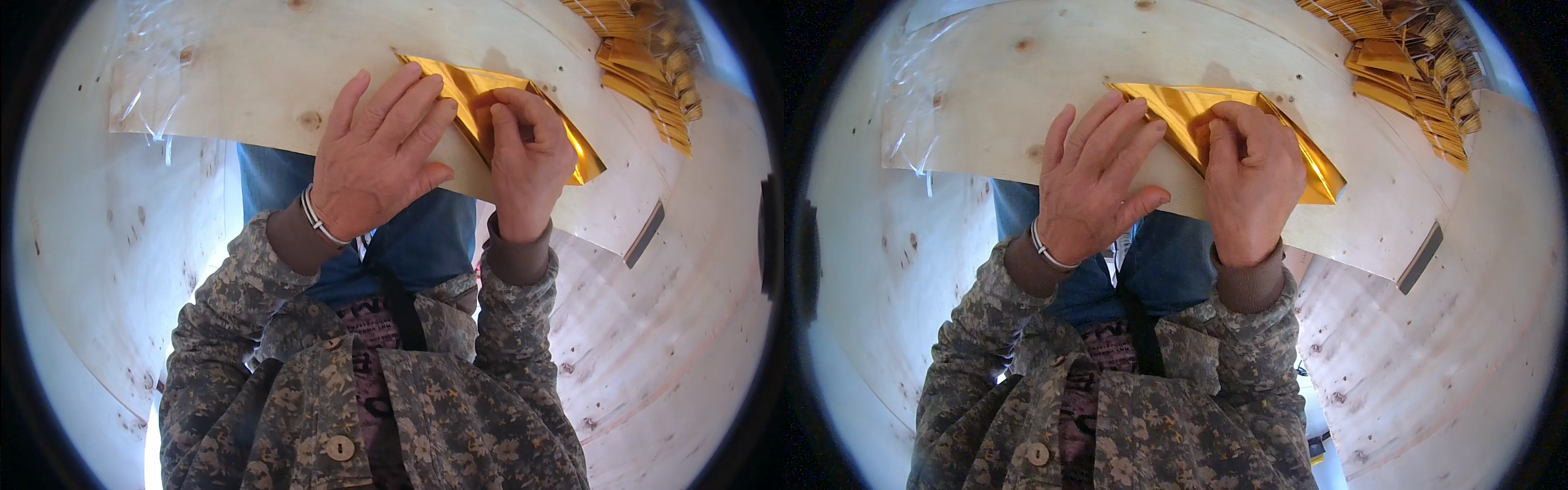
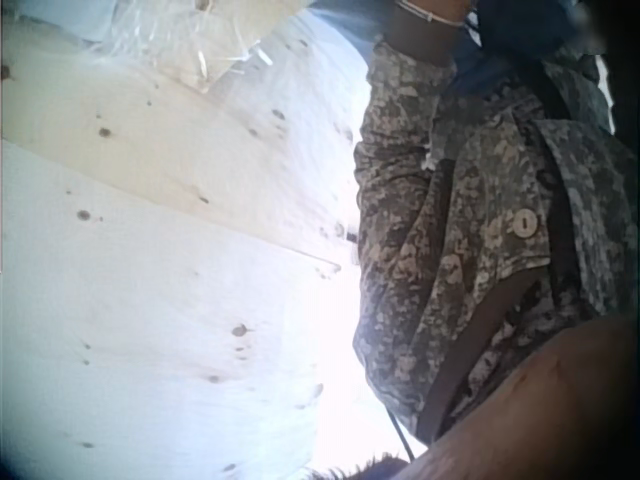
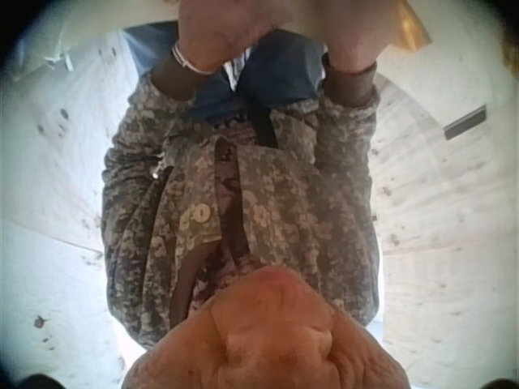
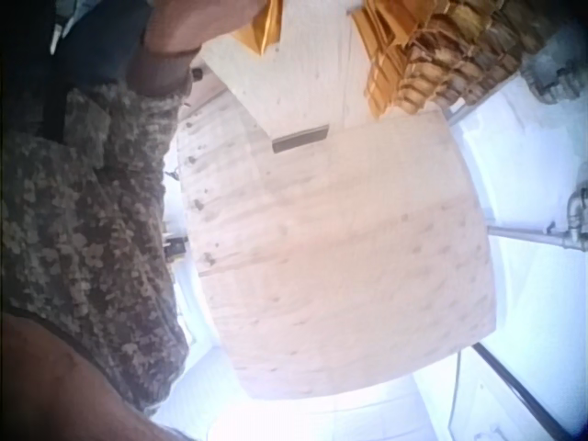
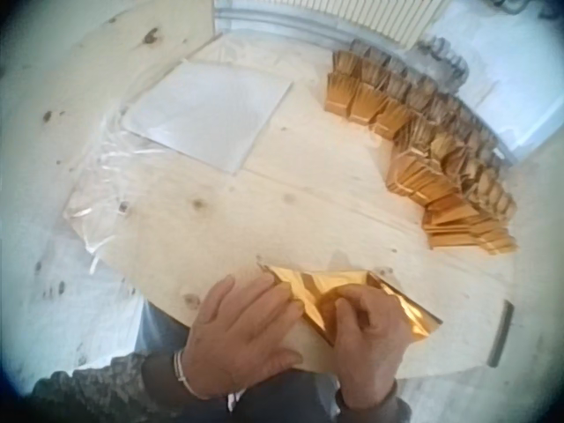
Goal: The person folds a gold-colored sheet of paper into a triangular shape by hand on a wooden table. They repeatedly crease and adjust the folds, then place the finished piece among other similar folded items.
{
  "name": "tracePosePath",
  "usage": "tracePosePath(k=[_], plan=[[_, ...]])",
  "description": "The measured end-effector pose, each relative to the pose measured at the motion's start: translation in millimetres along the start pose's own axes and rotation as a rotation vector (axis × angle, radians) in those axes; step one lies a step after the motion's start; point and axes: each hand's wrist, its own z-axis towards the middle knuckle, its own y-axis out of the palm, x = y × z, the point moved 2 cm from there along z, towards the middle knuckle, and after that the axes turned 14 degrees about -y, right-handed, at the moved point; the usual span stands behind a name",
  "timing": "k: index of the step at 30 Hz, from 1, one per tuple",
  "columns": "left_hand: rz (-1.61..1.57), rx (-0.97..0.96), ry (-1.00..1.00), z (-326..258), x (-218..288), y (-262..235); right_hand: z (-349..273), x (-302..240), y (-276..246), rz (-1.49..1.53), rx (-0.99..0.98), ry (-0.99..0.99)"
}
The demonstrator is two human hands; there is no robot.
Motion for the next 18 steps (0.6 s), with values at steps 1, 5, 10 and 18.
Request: tracePosePath(k=[1,5,10,18], plan=[[0.015,0.005,-0.002,-1.2,0.6,0.4,0.4,0.0,-0.5,-0.028,0.005,-0.061],[0.027,-0.033,-0.025,-2.4,-0.6,1.8,0.4,2.2,-0.9,-0.015,-0.024,-0.057],[0.057,-0.050,-0.026,-2.3,-2.4,3.3,2.0,2.6,-2.7,-0.020,-0.032,-0.078],[0.055,-0.045,-0.034,-2.8,-4.5,4.2,1.0,2.8,-2.0,0.152,0.010,0.126]])
